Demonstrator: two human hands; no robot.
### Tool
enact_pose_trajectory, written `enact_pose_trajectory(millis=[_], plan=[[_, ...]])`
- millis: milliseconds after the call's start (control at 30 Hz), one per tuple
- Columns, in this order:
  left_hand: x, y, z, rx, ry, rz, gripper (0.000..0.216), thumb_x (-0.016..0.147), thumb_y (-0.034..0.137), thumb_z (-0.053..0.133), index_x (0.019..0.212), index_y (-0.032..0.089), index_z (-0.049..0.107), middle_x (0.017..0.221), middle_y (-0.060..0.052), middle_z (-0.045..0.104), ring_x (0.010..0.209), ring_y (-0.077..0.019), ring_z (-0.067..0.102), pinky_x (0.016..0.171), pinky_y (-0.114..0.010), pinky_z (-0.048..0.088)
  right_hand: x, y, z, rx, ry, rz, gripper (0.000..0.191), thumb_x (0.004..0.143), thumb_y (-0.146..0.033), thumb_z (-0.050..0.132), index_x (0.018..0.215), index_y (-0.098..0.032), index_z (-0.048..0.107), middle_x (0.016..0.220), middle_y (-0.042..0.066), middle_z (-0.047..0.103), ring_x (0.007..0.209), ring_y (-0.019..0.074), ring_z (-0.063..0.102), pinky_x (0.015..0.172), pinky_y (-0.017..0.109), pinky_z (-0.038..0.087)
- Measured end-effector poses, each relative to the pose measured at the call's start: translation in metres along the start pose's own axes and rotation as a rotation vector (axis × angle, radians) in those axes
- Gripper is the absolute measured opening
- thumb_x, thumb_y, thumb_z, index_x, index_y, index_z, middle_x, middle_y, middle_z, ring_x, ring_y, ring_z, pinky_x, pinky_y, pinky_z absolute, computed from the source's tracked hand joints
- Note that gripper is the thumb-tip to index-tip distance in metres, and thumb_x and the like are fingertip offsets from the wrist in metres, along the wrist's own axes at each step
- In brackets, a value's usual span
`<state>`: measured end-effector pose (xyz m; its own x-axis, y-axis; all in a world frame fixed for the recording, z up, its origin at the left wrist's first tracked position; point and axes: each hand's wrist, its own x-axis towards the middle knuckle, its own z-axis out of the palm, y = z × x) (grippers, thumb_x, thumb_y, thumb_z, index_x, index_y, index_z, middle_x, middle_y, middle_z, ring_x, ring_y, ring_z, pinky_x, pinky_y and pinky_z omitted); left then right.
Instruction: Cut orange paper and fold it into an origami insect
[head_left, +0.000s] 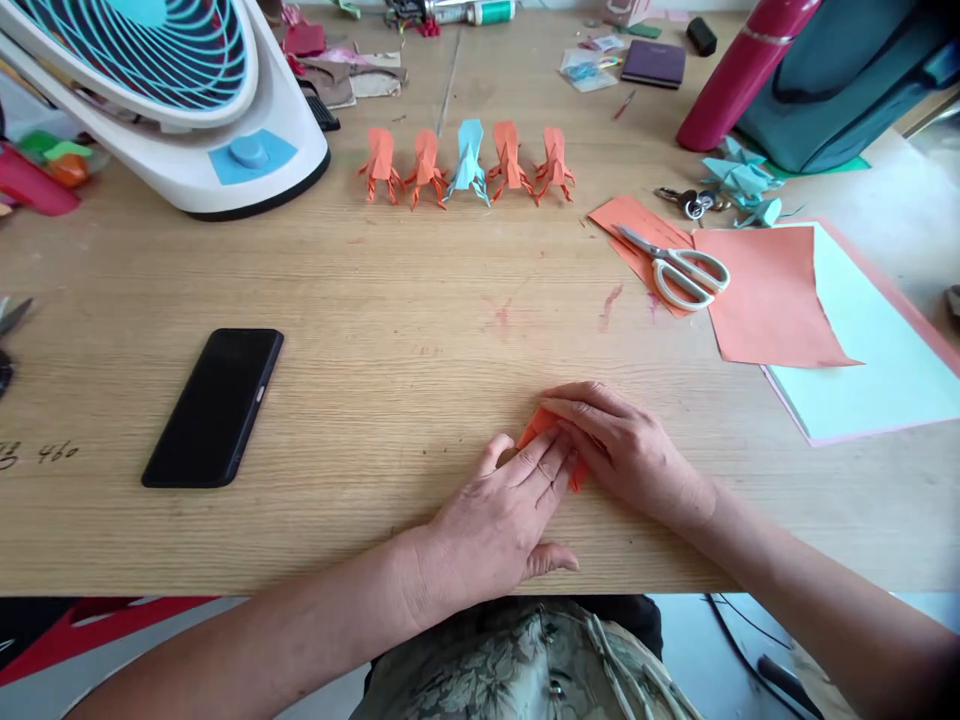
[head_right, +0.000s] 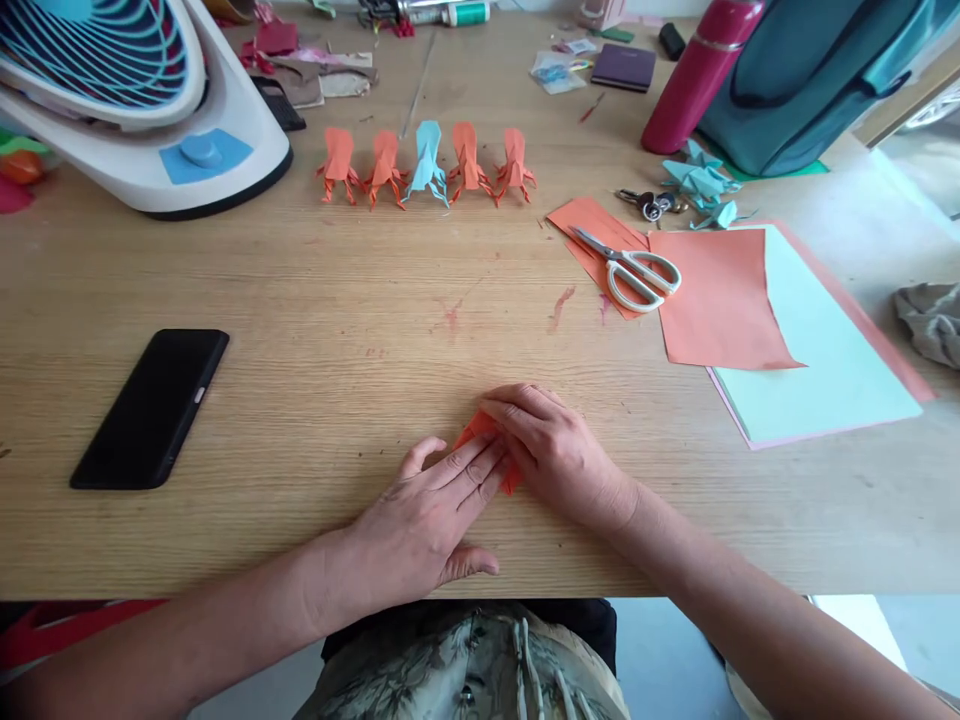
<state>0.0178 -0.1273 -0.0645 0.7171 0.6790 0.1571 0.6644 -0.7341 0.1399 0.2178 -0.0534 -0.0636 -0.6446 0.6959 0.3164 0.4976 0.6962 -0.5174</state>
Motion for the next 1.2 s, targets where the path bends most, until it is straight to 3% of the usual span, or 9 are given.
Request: enact_pose_trajectory(millis=[267,400,567,700,900,1033,1200], plan=[[0.002,0.001,-0.002,-0.064,-0.024,-0.041,0.082,0.092,0.073,0.036,0.138,0.007,0.052,0.147,-0.019,0.051,0.141,-0.031,0.039,0.115,-0.051,0.02,-0.007,0.0,-0.001,-0.107,-0.052,-0.097,0.032,0.098,-0.012,0.048,0.127,-0.01,0.061,0.127,0.017,0.064,0.111,0.0247,0.064,0.094,0.041,0.055],[-0.002,-0.003,-0.01,-0.126,0.027,-0.06,0.06,0.102,0.055,0.036,0.138,0.01,0.05,0.141,-0.016,0.057,0.135,-0.027,0.045,0.117,-0.051,0.018,-0.008,-0.001,0.0,-0.119,-0.05,-0.129,0.029,0.098,-0.015,0.048,0.123,-0.009,0.063,0.128,0.019,0.064,0.11,0.0264,0.064,0.092,0.043,0.056],[-0.005,-0.014,-0.016,-0.16,0.179,-0.321,0.03,0.1,0.022,0.049,0.127,0.014,0.059,0.121,-0.01,0.066,0.112,-0.0233,0.059,0.102,-0.044,0.037,-0.011,0.002,0.001,-0.171,-0.072,-0.159,0.034,0.098,-0.016,0.046,0.127,-0.008,0.062,0.132,0.02,0.061,0.112,0.0284,0.063,0.091,0.045,0.056],[0.0,-0.017,-0.016,-0.198,0.192,-0.408,0.025,0.098,0.021,0.052,0.12,0.018,0.063,0.113,-0.008,0.067,0.104,-0.023,0.059,0.092,-0.042,0.042,-0.013,0.005,0.002,-0.178,-0.08,-0.182,0.034,0.098,-0.017,0.045,0.126,-0.008,0.062,0.135,0.02,0.06,0.113,0.0295,0.062,0.09,0.046,0.057],[0.005,-0.014,-0.012,-0.218,0.21,-0.475,0.021,0.091,0.016,0.06,0.112,0.019,0.064,0.11,-0.008,0.064,0.103,-0.0243,0.056,0.092,-0.044,0.044,-0.012,0.005,0.0,-0.149,-0.107,-0.173,0.035,0.098,-0.019,0.046,0.127,-0.006,0.062,0.134,0.021,0.059,0.11,0.03,0.062,0.09,0.047,0.056],[0.005,-0.015,-0.011,-0.222,0.226,-0.461,0.02,0.093,0.015,0.059,0.111,0.019,0.065,0.108,-0.008,0.065,0.101,-0.0233,0.057,0.09,-0.042,0.047,-0.012,0.005,0.0,-0.124,-0.127,-0.151,0.035,0.099,-0.02,0.046,0.128,-0.008,0.061,0.133,0.02,0.059,0.109,0.0291,0.062,0.09,0.047,0.056],[-0.001,-0.016,-0.012,-0.093,0.231,-0.312,0.026,0.096,0.012,0.054,0.118,0.017,0.066,0.112,-0.007,0.07,0.102,-0.0222,0.06,0.089,-0.041,0.047,-0.012,0.006,0.002,-0.159,-0.099,-0.182,0.033,0.099,-0.019,0.046,0.124,-0.006,0.062,0.133,0.021,0.059,0.11,0.0303,0.062,0.088,0.047,0.056]])
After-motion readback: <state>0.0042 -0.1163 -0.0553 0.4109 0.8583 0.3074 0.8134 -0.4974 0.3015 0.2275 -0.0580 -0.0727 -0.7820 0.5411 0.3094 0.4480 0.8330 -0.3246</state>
